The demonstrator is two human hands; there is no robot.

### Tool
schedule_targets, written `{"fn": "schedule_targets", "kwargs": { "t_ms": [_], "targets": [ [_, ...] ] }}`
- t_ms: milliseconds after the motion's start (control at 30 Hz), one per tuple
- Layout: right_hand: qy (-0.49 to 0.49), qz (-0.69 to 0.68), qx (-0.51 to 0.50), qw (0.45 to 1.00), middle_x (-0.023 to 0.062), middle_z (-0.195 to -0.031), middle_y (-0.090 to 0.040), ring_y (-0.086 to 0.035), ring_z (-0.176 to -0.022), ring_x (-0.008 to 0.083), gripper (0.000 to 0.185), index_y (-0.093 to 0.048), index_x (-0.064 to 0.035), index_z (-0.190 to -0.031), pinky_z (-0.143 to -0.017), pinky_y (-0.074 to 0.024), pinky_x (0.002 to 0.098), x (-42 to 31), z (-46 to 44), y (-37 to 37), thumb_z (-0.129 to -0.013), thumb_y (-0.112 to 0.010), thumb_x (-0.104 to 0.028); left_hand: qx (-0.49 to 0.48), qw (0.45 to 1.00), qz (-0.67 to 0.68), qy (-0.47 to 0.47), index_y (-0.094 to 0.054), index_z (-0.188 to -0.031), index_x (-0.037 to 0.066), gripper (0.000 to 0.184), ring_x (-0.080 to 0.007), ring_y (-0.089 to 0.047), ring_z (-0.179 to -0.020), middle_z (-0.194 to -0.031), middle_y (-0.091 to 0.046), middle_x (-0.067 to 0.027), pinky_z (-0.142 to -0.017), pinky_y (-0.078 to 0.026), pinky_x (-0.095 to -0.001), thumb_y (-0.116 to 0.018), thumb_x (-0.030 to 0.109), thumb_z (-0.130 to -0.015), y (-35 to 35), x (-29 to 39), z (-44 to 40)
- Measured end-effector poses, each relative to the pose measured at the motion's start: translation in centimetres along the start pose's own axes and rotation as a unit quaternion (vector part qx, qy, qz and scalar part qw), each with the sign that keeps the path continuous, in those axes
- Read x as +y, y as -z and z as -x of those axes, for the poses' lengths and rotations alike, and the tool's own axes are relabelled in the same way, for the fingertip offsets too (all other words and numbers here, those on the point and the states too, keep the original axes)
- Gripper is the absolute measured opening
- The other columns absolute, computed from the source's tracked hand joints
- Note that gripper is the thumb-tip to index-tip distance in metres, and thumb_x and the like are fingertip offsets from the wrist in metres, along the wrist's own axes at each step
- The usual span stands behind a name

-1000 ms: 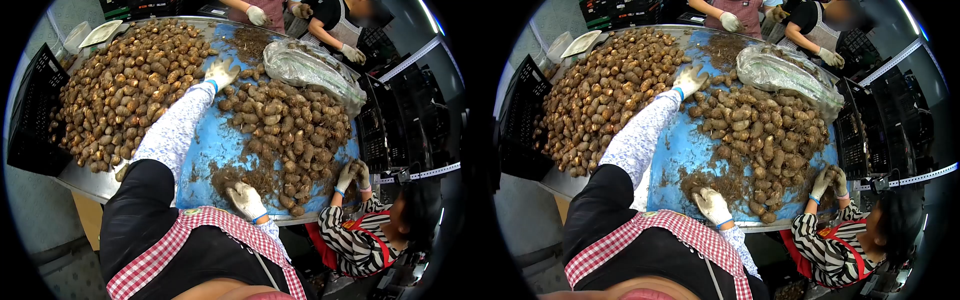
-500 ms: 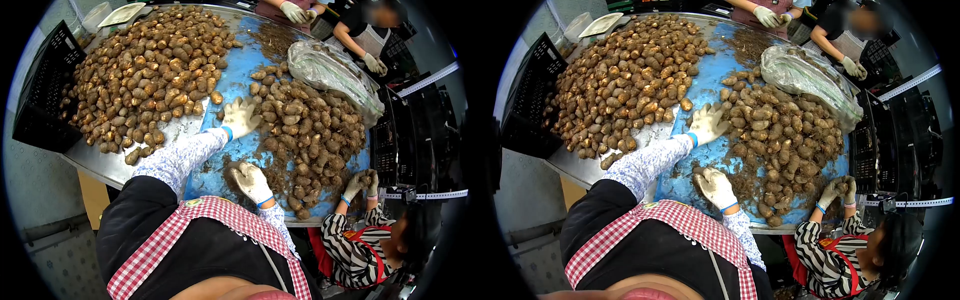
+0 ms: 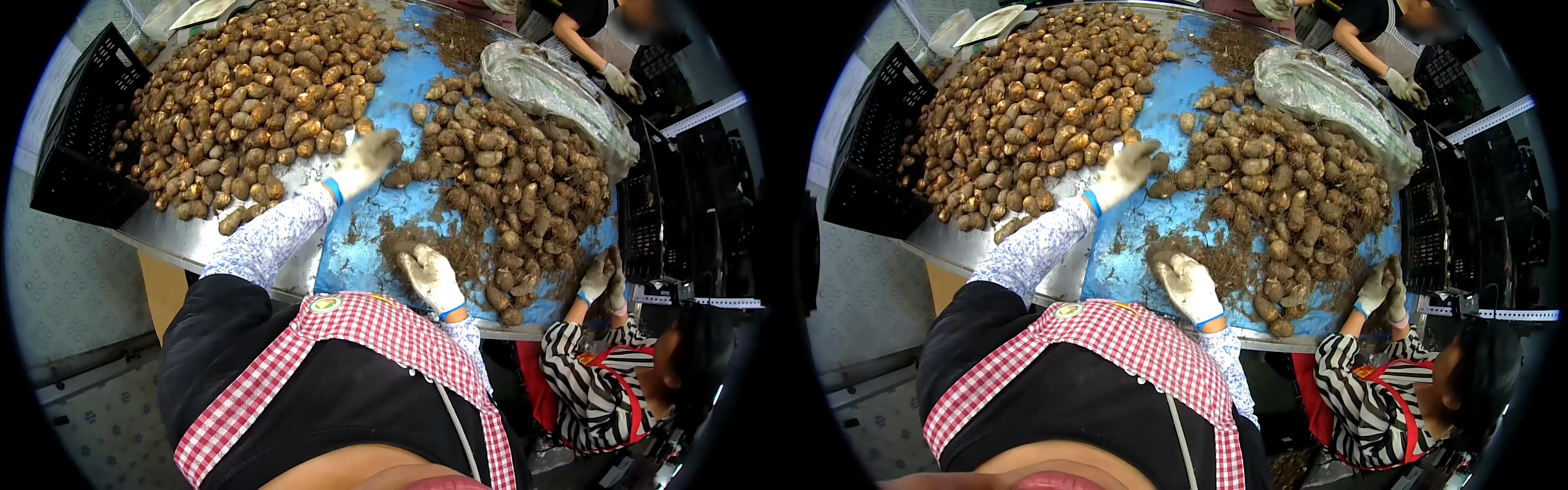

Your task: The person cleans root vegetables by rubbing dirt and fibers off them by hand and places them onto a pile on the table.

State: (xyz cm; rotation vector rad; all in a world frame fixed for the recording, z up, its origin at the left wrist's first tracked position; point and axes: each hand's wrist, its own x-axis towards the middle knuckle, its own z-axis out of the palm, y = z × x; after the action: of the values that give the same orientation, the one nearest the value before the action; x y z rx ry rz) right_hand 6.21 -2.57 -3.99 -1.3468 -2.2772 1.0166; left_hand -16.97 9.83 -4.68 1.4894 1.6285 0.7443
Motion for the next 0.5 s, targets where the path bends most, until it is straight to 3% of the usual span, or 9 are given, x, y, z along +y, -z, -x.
{"fn": "schedule_targets", "kwargs": {
  "t_ms": [67, 133, 233, 333, 433, 467, 500],
  "targets": [
    [0.015, -0.025, 0.013, 0.999, 0.0199, -0.097, -0.067, -0.065, -0.09, 0.0374, 0.021, -0.068, -0.0018, -0.101, -0.077, -0.0529, 0.0404, -0.3, 0.2, -0.1, -0.092, -0.06, -0.019, 0.027, 0.998, -0.027, 0.045, -0.045, -0.139, 0.002, 0.045, -0.0273, -0.055, -0.122, -0.134, -0.053, -0.0198, -0.105, -0.046, -0.0336, -0.053, 0.011, -0.095, 1.1, -1.4, -0.4],
    [0.034, -0.029, 0.021, 0.999, 0.0202, -0.095, -0.067, -0.065, -0.088, 0.0376, 0.021, -0.067, -0.0011, -0.098, -0.076, -0.0525, 0.0408, -0.5, 0.3, -0.4, -0.092, -0.06, -0.02, -0.093, 0.974, -0.151, 0.144, -0.043, -0.14, 0.002, 0.046, -0.0287, -0.061, -0.11, -0.125, -0.058, -0.0198, -0.102, -0.048, -0.0378, -0.052, 0.013, -0.096, 0.7, -1.3, 0.0],
    [0.037, -0.02, 0.028, 0.999, 0.0207, -0.094, -0.066, -0.064, -0.087, 0.0376, 0.021, -0.067, -0.0003, -0.096, -0.074, -0.0521, 0.041, -0.5, 0.2, -1.0, -0.091, -0.061, -0.02, 0.038, 0.947, -0.3, -0.111, -0.052, -0.129, 0.001, 0.045, -0.0367, -0.064, -0.098, -0.113, -0.062, -0.0231, -0.089, -0.051, -0.0448, -0.062, 0.015, -0.088, -0.5, -4.1, 2.2],
    [-0.011, 0.008, 0.014, 1.0, 0.0205, -0.092, -0.066, -0.065, -0.085, 0.0364, 0.021, -0.066, -0.0004, -0.095, -0.073, -0.0521, 0.0398, -1.0, 0.1, -0.5, -0.093, -0.059, -0.02, 0.037, 0.962, -0.261, -0.066, -0.058, -0.118, 0.0, 0.034, -0.0385, -0.063, -0.095, -0.102, -0.064, -0.0239, -0.086, -0.051, -0.0452, -0.063, 0.013, -0.087, -0.6, -3.1, 3.0],
    [-0.05, -0.109, 0.034, 0.992, 0.02, -0.094, -0.067, -0.066, -0.085, 0.0313, 0.02, -0.066, -0.0005, -0.101, -0.073, -0.0525, 0.0348, 2.3, -0.8, -2.0, -0.094, -0.058, -0.017, 0.046, 0.962, -0.257, -0.079, -0.061, -0.112, -0.001, 0.032, -0.0378, -0.063, -0.098, -0.101, -0.065, -0.0241, -0.085, -0.05, -0.0451, -0.065, 0.016, -0.085, -0.9, -3.3, 2.8],
    [-0.035, -0.133, 0.063, 0.988, 0.0176, -0.1, -0.068, -0.067, -0.087, 0.0249, 0.02, -0.066, -0.0007, -0.109, -0.074, -0.0523, 0.0292, -0.3, -0.6, -0.3, -0.094, -0.059, -0.011, 0.037, 0.962, -0.259, -0.081, -0.059, -0.117, 0.0, 0.034, -0.0346, -0.063, -0.101, -0.108, -0.064, -0.022, -0.09, -0.05, -0.0417, -0.065, 0.015, -0.087, -1.0, -3.6, 2.5],
    [-0.075, -0.216, 0.074, 0.971, 0.0149, -0.106, -0.069, -0.066, -0.09, 0.0217, 0.023, -0.065, -0.0014, -0.115, -0.077, -0.052, 0.0268, -1.5, -0.5, 0.5, -0.093, -0.06, -0.007, 0.016, 0.988, -0.137, -0.063, -0.058, -0.119, 0.0, 0.034, -0.0325, -0.062, -0.103, -0.111, -0.064, -0.0206, -0.092, -0.05, -0.0402, -0.064, 0.014, -0.088, -1.2, -3.9, 2.4]
  ]
}}
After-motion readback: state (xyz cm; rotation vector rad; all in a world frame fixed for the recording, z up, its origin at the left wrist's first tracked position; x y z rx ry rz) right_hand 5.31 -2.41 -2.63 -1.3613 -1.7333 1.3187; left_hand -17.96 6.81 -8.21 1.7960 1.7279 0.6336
